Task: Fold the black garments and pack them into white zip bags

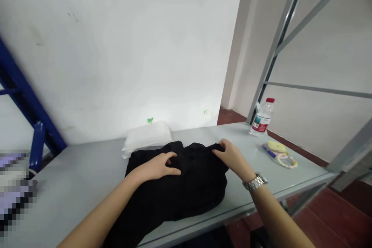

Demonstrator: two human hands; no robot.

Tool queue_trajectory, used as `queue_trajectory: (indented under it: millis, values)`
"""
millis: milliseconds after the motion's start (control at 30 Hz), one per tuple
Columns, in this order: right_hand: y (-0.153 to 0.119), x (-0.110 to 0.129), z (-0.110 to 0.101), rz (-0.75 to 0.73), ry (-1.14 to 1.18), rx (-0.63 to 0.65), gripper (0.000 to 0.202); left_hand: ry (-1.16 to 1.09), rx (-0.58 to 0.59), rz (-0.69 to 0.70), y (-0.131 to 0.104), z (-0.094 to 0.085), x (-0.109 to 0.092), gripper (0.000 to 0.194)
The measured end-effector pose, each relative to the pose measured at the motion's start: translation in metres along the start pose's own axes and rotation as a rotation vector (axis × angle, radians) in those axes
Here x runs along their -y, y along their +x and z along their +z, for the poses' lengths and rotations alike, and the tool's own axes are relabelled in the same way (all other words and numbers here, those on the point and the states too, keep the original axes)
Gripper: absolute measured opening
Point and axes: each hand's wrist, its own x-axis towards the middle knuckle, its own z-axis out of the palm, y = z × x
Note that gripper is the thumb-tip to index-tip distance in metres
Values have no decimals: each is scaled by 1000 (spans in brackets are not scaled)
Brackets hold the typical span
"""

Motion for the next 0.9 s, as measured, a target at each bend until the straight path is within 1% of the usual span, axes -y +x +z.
queue_trajectory:
  millis: [67, 133, 167, 200, 233, 267, 300, 367, 400, 433, 467, 500, 533, 567, 600, 667, 733, 800, 900]
  values:
    - [-6, 21, 0, -30, -60, -93, 9, 129, -120, 42, -3, 19, -10, 70]
    - [-14, 45, 7, -76, -124, -168, 8, 259, -215, 98, -7, 41, -21, 62]
    - [-19, 56, 12, -94, -149, -187, 9, 300, -236, 120, -9, 50, -25, 59]
    - [-24, 66, 19, -106, -165, -192, 9, 314, -234, 141, -12, 57, -29, 58]
    - [-29, 75, 27, -116, -167, -176, 9, 302, -202, 162, -15, 61, -32, 57]
    - [-35, 81, 36, -129, -153, -142, 9, 269, -145, 183, -18, 60, -32, 55]
    - [-40, 85, 44, -158, -122, -91, 12, 221, -84, 200, -21, 56, -31, 53]
    - [-49, 84, 58, -243, 2, 26, 24, 109, 6, 213, -27, 37, -23, 43]
    - [-52, 81, 62, -279, 83, 59, 26, 66, 17, 200, -29, 25, -16, 38]
    - [-54, 75, 65, -294, 154, 53, 25, 37, 9, 171, -30, 14, -8, 34]
    - [-56, 69, 67, -282, 194, 1, 20, 25, -16, 132, -30, 3, 1, 30]
    - [-58, 62, 67, -244, 196, -81, 16, 27, -47, 88, -29, -5, 11, 27]
    - [-60, 55, 67, -193, 159, -169, 18, 37, -74, 46, -27, -10, 20, 26]
    - [-61, 48, 67, -146, 91, -239, 24, 50, -93, 8, -25, -12, 29, 29]
    - [-63, 43, 68, -106, 10, -275, 30, 61, -102, -23, -22, -11, 36, 33]
    - [-65, 36, 70, -52, -140, -247, 39, 77, -99, -58, -17, -5, 46, 41]
    - [-67, 35, 74, -15, -246, -166, 44, 83, -86, -71, -14, 1, 49, 46]
    - [-66, 39, 76, 9, -303, -118, 42, 94, -71, -86, -16, 2, 49, 50]
    - [-64, 50, 76, 29, -327, -124, 29, 95, -17, -108, -27, -9, 50, 52]
